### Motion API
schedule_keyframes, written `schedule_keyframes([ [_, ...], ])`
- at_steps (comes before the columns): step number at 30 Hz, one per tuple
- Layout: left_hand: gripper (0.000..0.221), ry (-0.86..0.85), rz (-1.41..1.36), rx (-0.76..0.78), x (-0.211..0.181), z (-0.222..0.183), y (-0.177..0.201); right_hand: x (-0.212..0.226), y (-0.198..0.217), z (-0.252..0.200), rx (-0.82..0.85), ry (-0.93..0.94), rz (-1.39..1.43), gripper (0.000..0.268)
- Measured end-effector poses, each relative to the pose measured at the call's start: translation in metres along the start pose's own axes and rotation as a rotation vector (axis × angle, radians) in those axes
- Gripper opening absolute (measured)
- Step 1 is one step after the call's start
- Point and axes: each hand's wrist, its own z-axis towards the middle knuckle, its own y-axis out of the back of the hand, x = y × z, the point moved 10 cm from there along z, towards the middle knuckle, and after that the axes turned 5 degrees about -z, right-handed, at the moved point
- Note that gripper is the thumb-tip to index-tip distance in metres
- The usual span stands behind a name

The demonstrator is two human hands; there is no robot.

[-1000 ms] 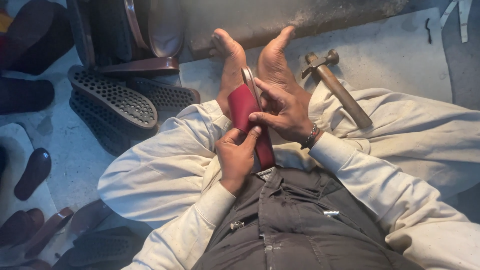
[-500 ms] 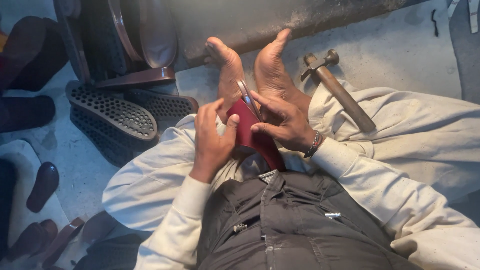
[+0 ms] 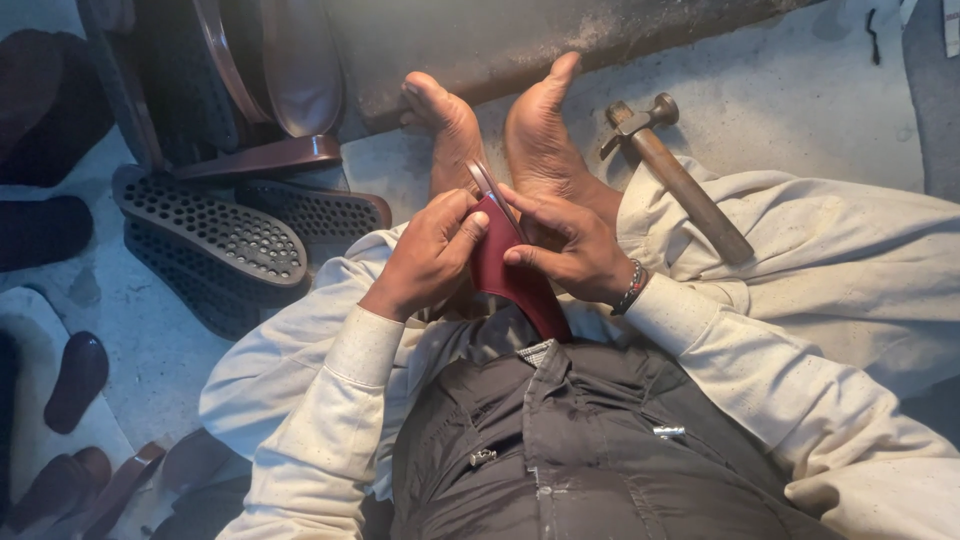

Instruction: Assembling a red sandal by fitting the upper material onto the sole and securing it with a hammer.

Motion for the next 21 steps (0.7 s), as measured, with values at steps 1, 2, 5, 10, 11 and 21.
schedule_keyframes([
  [1,0.031,0.002,0.0,-0.001,0.005,-0.001,-0.001,-0.001,-0.001,-0.002,0.002,-0.001,0.002,0.065],
  [2,0.031,0.009,0.003,0.0,0.01,0.0,-0.001,-0.005,-0.002,-0.003,0.002,-0.029,-0.003,0.065],
  [5,0.031,0.016,0.003,0.003,0.017,0.0,-0.003,-0.01,-0.002,-0.005,-0.003,-0.084,0.001,0.064],
  [10,0.03,0.009,-0.021,0.007,0.007,0.002,-0.003,-0.02,0.0,-0.01,-0.044,-0.175,0.044,0.059],
  [11,0.03,-0.001,-0.021,0.006,0.005,0.002,-0.002,-0.02,0.001,-0.01,-0.05,-0.189,0.038,0.056],
  [21,0.031,0.052,-0.047,0.024,0.009,0.003,-0.001,-0.028,0.002,-0.011,-0.079,-0.347,0.02,0.051],
])
